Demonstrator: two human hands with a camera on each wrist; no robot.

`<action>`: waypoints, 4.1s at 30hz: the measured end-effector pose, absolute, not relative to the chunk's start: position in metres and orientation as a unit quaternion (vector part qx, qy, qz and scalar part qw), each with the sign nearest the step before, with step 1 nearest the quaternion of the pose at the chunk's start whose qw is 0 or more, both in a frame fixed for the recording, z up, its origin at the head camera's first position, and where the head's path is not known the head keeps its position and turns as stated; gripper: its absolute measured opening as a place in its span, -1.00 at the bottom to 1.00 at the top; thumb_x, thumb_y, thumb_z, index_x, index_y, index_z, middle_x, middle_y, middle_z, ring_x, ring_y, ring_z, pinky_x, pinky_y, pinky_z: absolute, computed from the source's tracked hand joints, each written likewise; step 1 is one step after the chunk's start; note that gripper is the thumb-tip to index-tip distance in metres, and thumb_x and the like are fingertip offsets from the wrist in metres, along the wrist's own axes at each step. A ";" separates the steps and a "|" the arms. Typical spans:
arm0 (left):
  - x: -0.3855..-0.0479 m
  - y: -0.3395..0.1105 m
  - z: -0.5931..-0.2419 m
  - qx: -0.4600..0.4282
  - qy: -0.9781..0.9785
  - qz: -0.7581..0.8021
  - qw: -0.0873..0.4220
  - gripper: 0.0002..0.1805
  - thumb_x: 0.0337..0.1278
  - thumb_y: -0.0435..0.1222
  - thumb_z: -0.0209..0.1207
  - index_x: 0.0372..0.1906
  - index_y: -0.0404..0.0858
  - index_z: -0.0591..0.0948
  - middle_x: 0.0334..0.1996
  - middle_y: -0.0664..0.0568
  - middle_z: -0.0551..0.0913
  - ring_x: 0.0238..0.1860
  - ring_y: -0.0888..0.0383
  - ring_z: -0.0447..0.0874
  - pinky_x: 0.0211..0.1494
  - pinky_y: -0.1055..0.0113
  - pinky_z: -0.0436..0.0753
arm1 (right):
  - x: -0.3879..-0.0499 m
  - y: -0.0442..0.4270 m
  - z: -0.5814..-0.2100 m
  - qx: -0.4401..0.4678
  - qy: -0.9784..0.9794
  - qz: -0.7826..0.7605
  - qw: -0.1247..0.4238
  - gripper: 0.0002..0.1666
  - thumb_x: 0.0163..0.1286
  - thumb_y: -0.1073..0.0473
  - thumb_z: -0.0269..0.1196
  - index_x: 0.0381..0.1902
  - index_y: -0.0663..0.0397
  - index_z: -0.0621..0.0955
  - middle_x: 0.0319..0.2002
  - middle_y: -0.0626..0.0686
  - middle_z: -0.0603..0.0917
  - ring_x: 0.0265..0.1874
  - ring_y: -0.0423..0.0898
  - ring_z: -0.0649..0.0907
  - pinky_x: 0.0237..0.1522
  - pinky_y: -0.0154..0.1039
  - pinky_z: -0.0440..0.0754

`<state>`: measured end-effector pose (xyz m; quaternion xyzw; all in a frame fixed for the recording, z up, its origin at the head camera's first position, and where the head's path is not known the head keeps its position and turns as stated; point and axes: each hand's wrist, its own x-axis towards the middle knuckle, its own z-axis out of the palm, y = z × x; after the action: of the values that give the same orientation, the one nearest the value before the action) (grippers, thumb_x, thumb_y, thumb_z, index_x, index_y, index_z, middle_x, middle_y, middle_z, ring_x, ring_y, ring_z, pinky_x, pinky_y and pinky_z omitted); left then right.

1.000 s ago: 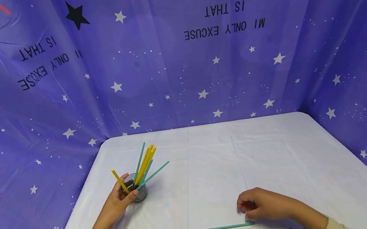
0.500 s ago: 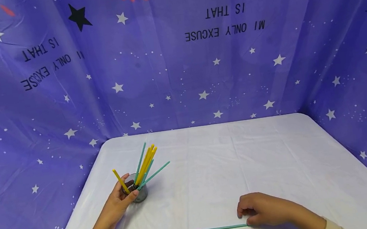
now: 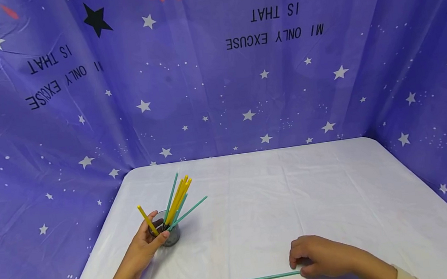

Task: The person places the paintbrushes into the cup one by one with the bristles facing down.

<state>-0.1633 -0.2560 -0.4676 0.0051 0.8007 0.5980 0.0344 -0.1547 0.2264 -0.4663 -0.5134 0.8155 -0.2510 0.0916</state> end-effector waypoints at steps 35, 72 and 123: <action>-0.161 -0.256 -0.464 0.009 0.796 0.604 0.035 -0.17 0.37 -0.22 0.22 0.56 -0.14 0.02 0.40 -0.40 0.25 0.39 -0.24 0.28 0.14 0.44 0.47 | -0.162 0.218 -0.465 -0.440 0.810 -0.361 0.143 -0.69 0.28 0.38 0.25 -0.24 -0.23 0.59 -0.34 -0.32 0.55 -0.43 -0.42 0.47 -0.41 -0.42 0.53; -0.162 -0.256 -0.467 0.006 0.796 0.604 0.034 -0.17 0.36 -0.19 0.22 0.56 -0.13 0.03 0.40 -0.38 0.27 0.38 -0.23 0.29 0.18 0.39 0.46 | -0.206 0.138 -0.412 -0.224 0.627 -0.746 -0.007 -0.85 0.41 0.45 0.17 -0.17 0.52 0.45 -0.30 0.08 0.66 -0.28 -0.10 0.71 -0.19 -0.23 0.69; -0.162 -0.254 -0.467 0.010 0.783 0.620 0.040 -0.16 0.38 -0.22 0.21 0.57 -0.14 0.00 0.43 -0.38 0.22 0.41 -0.22 0.25 0.19 0.36 0.49 | -0.214 -0.018 -0.419 -0.295 0.744 -0.600 -0.015 -0.90 0.31 0.31 0.29 -0.23 0.05 0.69 -0.39 -0.11 0.73 -0.44 -0.24 0.68 -0.37 -0.32 0.63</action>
<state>-0.1620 -0.2535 -0.4672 0.0105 0.7832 0.6205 0.0396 -0.2138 -0.0177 -0.4189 -0.2945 0.7440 -0.5995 -0.0146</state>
